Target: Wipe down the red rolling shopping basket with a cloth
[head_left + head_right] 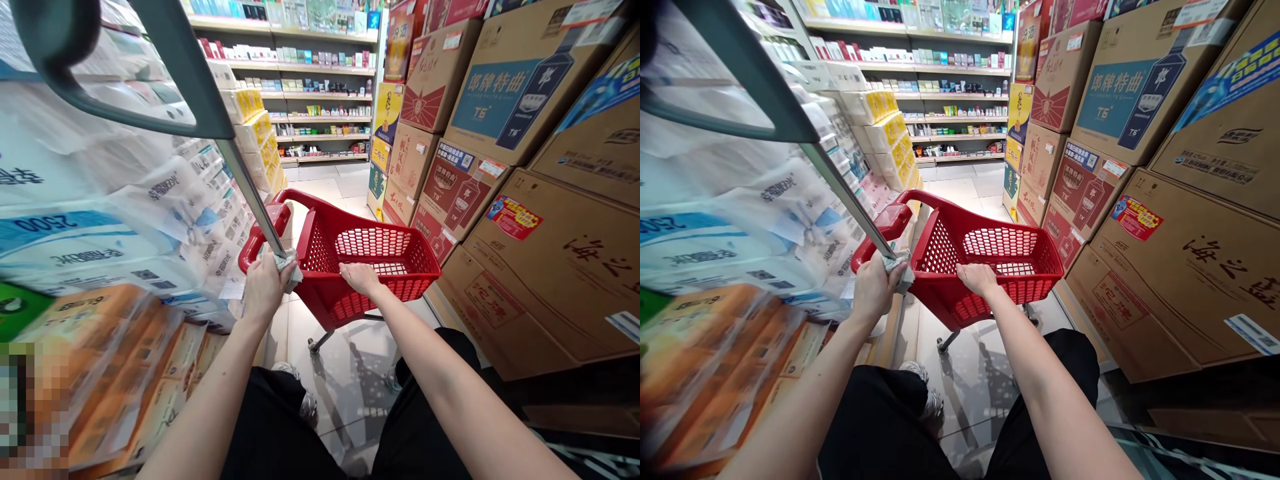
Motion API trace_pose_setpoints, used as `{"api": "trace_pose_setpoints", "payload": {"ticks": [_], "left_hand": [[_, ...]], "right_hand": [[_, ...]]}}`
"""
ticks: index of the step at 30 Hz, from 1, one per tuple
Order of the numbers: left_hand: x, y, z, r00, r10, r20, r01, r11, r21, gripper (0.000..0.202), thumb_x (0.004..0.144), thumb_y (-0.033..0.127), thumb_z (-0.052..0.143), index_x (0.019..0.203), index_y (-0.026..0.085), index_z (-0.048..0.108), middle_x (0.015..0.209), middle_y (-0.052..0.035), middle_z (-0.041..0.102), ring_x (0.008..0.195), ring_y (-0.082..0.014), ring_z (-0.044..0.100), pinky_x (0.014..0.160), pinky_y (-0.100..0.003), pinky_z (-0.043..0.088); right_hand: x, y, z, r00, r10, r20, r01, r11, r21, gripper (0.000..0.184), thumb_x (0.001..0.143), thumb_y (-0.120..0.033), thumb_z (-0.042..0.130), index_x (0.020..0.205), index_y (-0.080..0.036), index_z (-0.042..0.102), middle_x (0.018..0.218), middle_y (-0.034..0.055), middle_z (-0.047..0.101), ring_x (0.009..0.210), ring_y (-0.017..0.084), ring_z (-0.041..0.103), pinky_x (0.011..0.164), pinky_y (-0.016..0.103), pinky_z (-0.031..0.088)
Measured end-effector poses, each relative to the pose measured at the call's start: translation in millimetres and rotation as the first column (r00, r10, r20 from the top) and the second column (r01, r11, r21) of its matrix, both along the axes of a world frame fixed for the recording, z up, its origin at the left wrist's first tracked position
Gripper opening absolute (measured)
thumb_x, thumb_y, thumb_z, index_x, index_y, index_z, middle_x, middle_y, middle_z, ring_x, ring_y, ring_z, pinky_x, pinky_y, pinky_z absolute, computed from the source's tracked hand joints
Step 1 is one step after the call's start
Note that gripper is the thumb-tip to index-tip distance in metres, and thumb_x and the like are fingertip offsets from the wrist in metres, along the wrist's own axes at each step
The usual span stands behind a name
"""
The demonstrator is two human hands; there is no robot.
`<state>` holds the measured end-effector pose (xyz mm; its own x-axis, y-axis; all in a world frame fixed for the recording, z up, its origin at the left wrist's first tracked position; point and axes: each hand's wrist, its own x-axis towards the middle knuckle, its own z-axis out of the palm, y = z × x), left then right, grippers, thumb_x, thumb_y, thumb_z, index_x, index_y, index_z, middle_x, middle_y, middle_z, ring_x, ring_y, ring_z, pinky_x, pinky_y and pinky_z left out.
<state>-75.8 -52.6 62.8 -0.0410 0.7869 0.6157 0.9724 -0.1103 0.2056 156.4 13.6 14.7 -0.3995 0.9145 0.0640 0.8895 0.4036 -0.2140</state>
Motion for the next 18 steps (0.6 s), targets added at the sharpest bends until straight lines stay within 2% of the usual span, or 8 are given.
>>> {"api": "trace_pose_setpoints", "payload": {"ticks": [3,7,11,13,16,18], "left_hand": [[7,-8,-0.1,0.999,0.021,-0.043,-0.021,1.000,-0.008,0.043,0.087,0.057,0.038,0.093,0.016,0.051,0.078,-0.0080,0.060,0.080,-0.0263,0.057,0.077,-0.037,0.042],[19,-19,7.2,0.990,0.006,-0.140,-0.016,0.998,-0.067,0.040,0.089,0.055,0.036,0.093,0.017,0.048,0.077,-0.0078,0.061,0.078,-0.0251,0.058,0.074,-0.035,0.042],[25,-26,15.8,0.971,-0.033,-0.238,-0.003,0.989,-0.149,0.037,0.090,0.052,0.034,0.094,0.017,0.047,0.079,-0.0096,0.063,0.079,-0.0251,0.060,0.069,-0.033,0.041],[26,-27,18.6,0.957,-0.045,-0.285,-0.009,0.982,-0.187,0.036,0.091,0.051,0.034,0.094,0.017,0.047,0.080,-0.0104,0.063,0.078,-0.0250,0.061,0.065,-0.031,0.040],[26,-25,23.1,0.941,-0.052,-0.335,-0.036,0.967,-0.250,0.039,0.090,0.053,0.033,0.094,0.017,0.047,0.076,-0.0100,0.064,0.073,-0.0248,0.062,0.060,-0.030,0.039],[24,-24,26.8,0.934,-0.097,-0.343,-0.007,0.958,-0.288,0.041,0.090,0.054,0.033,0.094,0.016,0.047,0.075,-0.0091,0.064,0.071,-0.0240,0.063,0.060,-0.030,0.040]], "right_hand": [[6,5,-1.3,0.999,0.032,-0.007,-0.032,0.999,0.004,0.054,0.100,-0.042,0.015,0.099,-0.022,0.066,0.102,0.0077,0.070,0.095,0.019,0.065,0.082,0.032,0.045],[16,17,-5.7,0.999,0.042,0.001,-0.042,0.999,0.011,0.056,0.100,-0.043,0.013,0.095,-0.022,0.065,0.099,0.0068,0.070,0.092,0.019,0.065,0.081,0.030,0.044],[17,22,-8.9,1.000,0.024,-0.015,-0.022,0.996,0.087,0.057,0.100,-0.040,0.013,0.091,-0.018,0.064,0.096,0.0098,0.070,0.089,0.019,0.064,0.081,0.029,0.041],[13,19,-9.7,0.997,0.038,-0.074,-0.028,0.991,0.127,0.056,0.100,-0.038,0.013,0.088,-0.017,0.064,0.093,0.0101,0.069,0.086,0.018,0.064,0.080,0.028,0.039],[4,14,-11.6,0.972,0.133,-0.195,-0.099,0.979,0.177,0.051,0.101,-0.037,0.017,0.085,-0.019,0.062,0.090,0.0071,0.069,0.083,0.016,0.062,0.077,0.025,0.037],[0,13,-14.3,0.942,0.180,-0.282,-0.123,0.970,0.210,0.051,0.101,-0.036,0.018,0.080,-0.019,0.061,0.084,0.0046,0.068,0.078,0.014,0.060,0.075,0.024,0.035]]}}
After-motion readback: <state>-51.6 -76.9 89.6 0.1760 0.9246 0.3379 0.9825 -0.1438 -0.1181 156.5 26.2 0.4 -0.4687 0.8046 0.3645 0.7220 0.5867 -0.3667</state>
